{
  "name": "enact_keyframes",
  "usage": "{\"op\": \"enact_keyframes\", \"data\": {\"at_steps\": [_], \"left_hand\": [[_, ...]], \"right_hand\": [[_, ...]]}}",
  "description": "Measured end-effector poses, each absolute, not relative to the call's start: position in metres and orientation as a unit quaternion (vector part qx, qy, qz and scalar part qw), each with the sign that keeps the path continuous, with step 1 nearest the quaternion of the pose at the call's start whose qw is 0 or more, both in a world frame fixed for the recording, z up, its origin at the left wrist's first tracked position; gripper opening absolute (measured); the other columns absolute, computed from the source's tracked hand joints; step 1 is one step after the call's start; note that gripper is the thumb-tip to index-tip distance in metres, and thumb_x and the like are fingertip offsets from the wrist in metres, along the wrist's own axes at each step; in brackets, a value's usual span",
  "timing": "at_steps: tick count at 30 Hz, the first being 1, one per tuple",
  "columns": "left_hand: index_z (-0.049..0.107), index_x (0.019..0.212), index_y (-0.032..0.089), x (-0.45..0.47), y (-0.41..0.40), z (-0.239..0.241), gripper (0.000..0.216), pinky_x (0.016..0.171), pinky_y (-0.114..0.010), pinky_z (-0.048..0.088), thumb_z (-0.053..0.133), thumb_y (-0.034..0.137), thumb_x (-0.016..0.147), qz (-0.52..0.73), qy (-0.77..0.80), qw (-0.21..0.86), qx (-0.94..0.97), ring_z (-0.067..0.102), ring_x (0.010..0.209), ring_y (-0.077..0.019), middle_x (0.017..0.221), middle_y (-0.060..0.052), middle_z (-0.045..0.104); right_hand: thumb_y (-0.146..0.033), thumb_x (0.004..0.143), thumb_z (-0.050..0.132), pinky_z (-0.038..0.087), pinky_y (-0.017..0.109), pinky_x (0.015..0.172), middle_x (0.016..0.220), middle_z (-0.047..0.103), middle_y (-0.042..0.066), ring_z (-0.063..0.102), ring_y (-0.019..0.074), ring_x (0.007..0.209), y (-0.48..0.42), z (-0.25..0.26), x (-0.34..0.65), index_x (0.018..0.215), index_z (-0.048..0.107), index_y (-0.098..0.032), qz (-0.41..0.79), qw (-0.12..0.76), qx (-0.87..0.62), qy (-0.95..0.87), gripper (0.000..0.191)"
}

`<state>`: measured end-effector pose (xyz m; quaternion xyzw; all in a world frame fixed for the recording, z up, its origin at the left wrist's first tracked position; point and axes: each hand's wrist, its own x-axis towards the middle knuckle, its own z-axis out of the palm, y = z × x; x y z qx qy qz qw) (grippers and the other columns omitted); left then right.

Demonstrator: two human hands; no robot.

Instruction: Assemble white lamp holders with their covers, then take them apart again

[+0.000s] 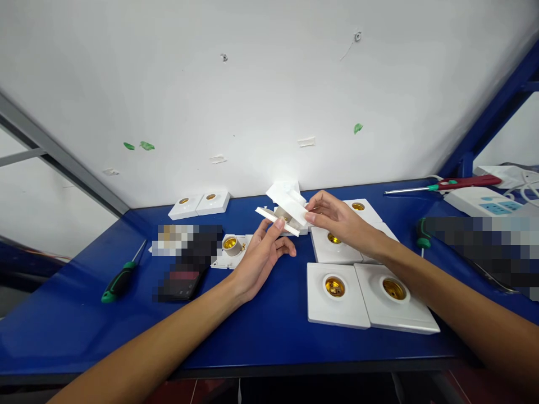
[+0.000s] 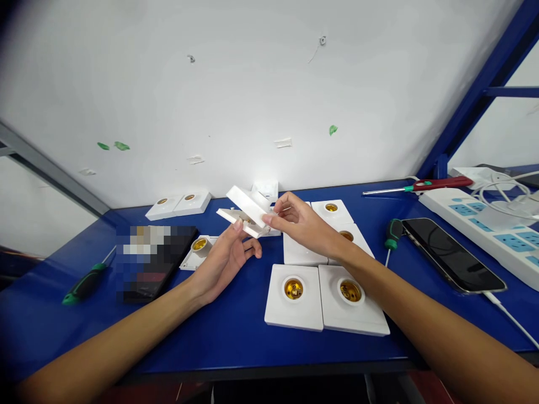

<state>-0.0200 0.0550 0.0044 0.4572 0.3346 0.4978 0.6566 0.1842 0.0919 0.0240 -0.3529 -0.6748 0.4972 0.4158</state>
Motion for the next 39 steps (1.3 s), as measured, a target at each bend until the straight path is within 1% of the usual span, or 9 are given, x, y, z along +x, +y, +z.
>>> {"op": "enact_keyframes", "data": {"at_steps": [4, 8, 12, 16, 20, 26, 30, 34, 39], "left_hand": [[0.057, 0.109, 0.023, -0.0203, 0.0553, 0.0042, 0.040, 0.077, -0.032, 0.049, 0.072, 0.056, 0.094, 0.498, 0.335, 0.652, 0.463, 0.058, 0.074, -0.0127, 0.108, -0.002, 0.057], [0.059, 0.113, 0.022, -0.0206, 0.0549, 0.0048, 0.043, 0.077, -0.032, 0.049, 0.071, 0.059, 0.093, 0.492, 0.337, 0.653, 0.468, 0.057, 0.073, -0.0126, 0.109, -0.003, 0.057], [0.062, 0.109, 0.021, -0.0219, 0.0562, 0.0054, 0.043, 0.075, -0.031, 0.049, 0.072, 0.059, 0.093, 0.489, 0.334, 0.647, 0.481, 0.056, 0.073, -0.0118, 0.111, -0.003, 0.058], [0.059, 0.104, 0.021, -0.0232, 0.0575, 0.0049, 0.040, 0.074, -0.031, 0.048, 0.074, 0.057, 0.092, 0.488, 0.328, 0.649, 0.483, 0.056, 0.072, -0.0109, 0.112, -0.002, 0.058], [0.057, 0.099, 0.021, -0.0226, 0.0564, 0.0049, 0.041, 0.075, -0.031, 0.047, 0.074, 0.057, 0.091, 0.490, 0.335, 0.650, 0.475, 0.056, 0.072, -0.0114, 0.104, 0.000, 0.057], [0.058, 0.110, 0.023, -0.0206, 0.0545, 0.0053, 0.044, 0.074, -0.032, 0.047, 0.078, 0.056, 0.089, 0.495, 0.337, 0.659, 0.455, 0.056, 0.071, -0.0117, 0.105, 0.000, 0.061], [0.057, 0.110, 0.022, -0.0195, 0.0537, 0.0058, 0.046, 0.074, -0.032, 0.047, 0.079, 0.056, 0.088, 0.499, 0.345, 0.655, 0.450, 0.056, 0.070, -0.0115, 0.103, 0.000, 0.060], [0.057, 0.110, 0.022, -0.0188, 0.0528, 0.0063, 0.050, 0.073, -0.032, 0.047, 0.078, 0.060, 0.087, 0.504, 0.347, 0.647, 0.455, 0.055, 0.069, -0.0117, 0.100, 0.000, 0.059], [0.057, 0.111, 0.022, -0.0187, 0.0530, 0.0061, 0.049, 0.073, -0.032, 0.046, 0.078, 0.059, 0.087, 0.503, 0.341, 0.651, 0.455, 0.055, 0.069, -0.0116, 0.102, 0.000, 0.059]], "right_hand": [[-0.046, 0.090, 0.074, 0.052, 0.042, 0.091, 0.096, 0.060, 0.000, 0.061, 0.0202, 0.095, 0.0900, 0.0253, 0.1853, 0.096, 0.054, -0.027, 0.514, 0.375, -0.340, -0.692, 0.028], [-0.046, 0.093, 0.070, 0.050, 0.044, 0.098, 0.108, 0.059, 0.002, 0.061, 0.0215, 0.104, 0.0890, 0.0243, 0.1865, 0.102, 0.055, -0.028, 0.511, 0.340, -0.340, -0.713, 0.025], [-0.049, 0.095, 0.067, 0.050, 0.047, 0.103, 0.117, 0.060, 0.004, 0.062, 0.0237, 0.112, 0.0902, 0.0228, 0.1875, 0.109, 0.057, -0.028, 0.498, 0.342, -0.342, -0.720, 0.027], [-0.052, 0.096, 0.066, 0.049, 0.047, 0.106, 0.118, 0.060, 0.004, 0.060, 0.0244, 0.117, 0.0897, 0.0240, 0.1864, 0.108, 0.058, -0.028, 0.485, 0.358, -0.349, -0.717, 0.028], [-0.051, 0.094, 0.068, 0.050, 0.047, 0.105, 0.119, 0.060, 0.005, 0.061, 0.0242, 0.115, 0.0899, 0.0239, 0.1851, 0.108, 0.059, -0.028, 0.483, 0.367, -0.355, -0.711, 0.029], [-0.053, 0.094, 0.067, 0.050, 0.050, 0.106, 0.120, 0.062, 0.006, 0.062, 0.0252, 0.115, 0.0904, 0.0244, 0.1861, 0.108, 0.059, -0.028, 0.488, 0.353, -0.353, -0.716, 0.030], [-0.054, 0.094, 0.067, 0.050, 0.051, 0.107, 0.120, 0.063, 0.005, 0.062, 0.0257, 0.114, 0.0886, 0.0273, 0.1865, 0.109, 0.059, -0.028, 0.489, 0.341, -0.360, -0.718, 0.031], [-0.053, 0.095, 0.067, 0.049, 0.049, 0.107, 0.120, 0.063, 0.005, 0.062, 0.0246, 0.115, 0.0890, 0.0260, 0.1863, 0.109, 0.060, -0.028, 0.489, 0.344, -0.359, -0.717, 0.030], [-0.052, 0.095, 0.068, 0.050, 0.048, 0.106, 0.121, 0.062, 0.005, 0.062, 0.0242, 0.116, 0.0905, 0.0224, 0.1859, 0.109, 0.060, -0.028, 0.489, 0.360, -0.353, -0.712, 0.029]]}}
